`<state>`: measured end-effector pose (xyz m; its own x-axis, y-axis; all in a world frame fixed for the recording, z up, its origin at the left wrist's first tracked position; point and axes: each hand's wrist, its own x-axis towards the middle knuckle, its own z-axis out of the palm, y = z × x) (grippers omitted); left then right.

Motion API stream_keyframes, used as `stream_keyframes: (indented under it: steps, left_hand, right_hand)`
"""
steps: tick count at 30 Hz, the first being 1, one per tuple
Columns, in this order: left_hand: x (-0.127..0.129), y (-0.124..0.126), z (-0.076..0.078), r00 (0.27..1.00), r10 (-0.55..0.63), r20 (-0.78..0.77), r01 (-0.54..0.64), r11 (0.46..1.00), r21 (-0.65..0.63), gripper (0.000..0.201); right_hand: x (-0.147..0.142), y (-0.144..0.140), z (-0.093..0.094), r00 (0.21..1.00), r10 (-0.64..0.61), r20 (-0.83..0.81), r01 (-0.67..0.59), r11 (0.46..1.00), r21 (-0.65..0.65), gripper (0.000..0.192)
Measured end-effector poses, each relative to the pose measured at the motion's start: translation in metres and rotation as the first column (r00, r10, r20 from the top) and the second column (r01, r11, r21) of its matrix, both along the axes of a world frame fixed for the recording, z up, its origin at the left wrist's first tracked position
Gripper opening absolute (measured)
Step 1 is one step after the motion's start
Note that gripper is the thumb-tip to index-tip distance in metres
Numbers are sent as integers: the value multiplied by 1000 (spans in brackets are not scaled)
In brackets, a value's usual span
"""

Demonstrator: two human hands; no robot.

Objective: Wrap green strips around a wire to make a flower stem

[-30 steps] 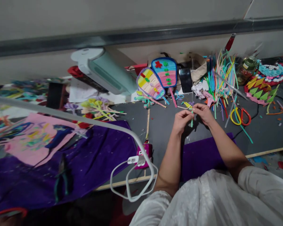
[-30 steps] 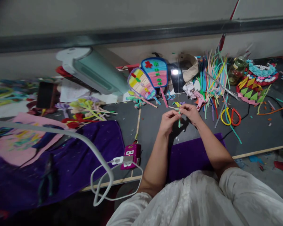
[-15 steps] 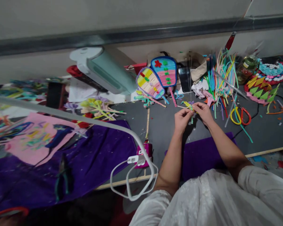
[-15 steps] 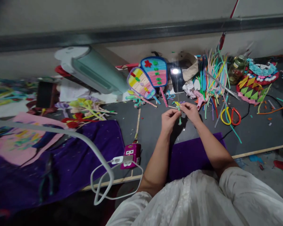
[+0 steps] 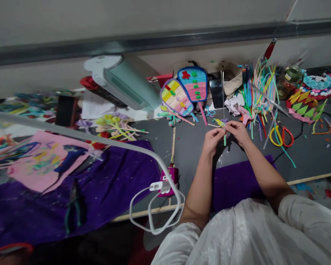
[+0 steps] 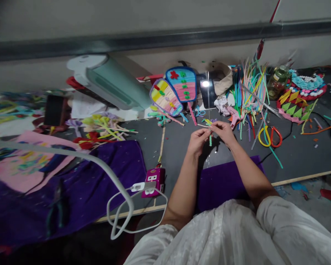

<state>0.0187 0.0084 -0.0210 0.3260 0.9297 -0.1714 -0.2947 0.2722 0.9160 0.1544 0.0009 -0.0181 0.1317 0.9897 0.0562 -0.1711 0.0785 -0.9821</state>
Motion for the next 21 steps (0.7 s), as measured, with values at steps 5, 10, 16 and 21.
stream_keyframes:
  steps: [5,10,16,21]
  left_hand:
    - [-6,0,-3,978,-207,19,208,976,-62,37]
    - [-7,1,-6,969,-245,32,247,965,-89,39]
    - [-10,1,-4,970,-240,49,244,961,-126,42]
    - [-10,0,-2,956,-286,66,292,947,-131,43]
  right_hand:
    - [4,0,0,999,-41,20,40,999,18,22]
    - [4,1,-2,995,-92,41,92,996,19,23]
    - [3,2,1,995,-58,-77,54,997,-63,28]
    - [5,2,0,993,-49,-105,44,998,-48,26]
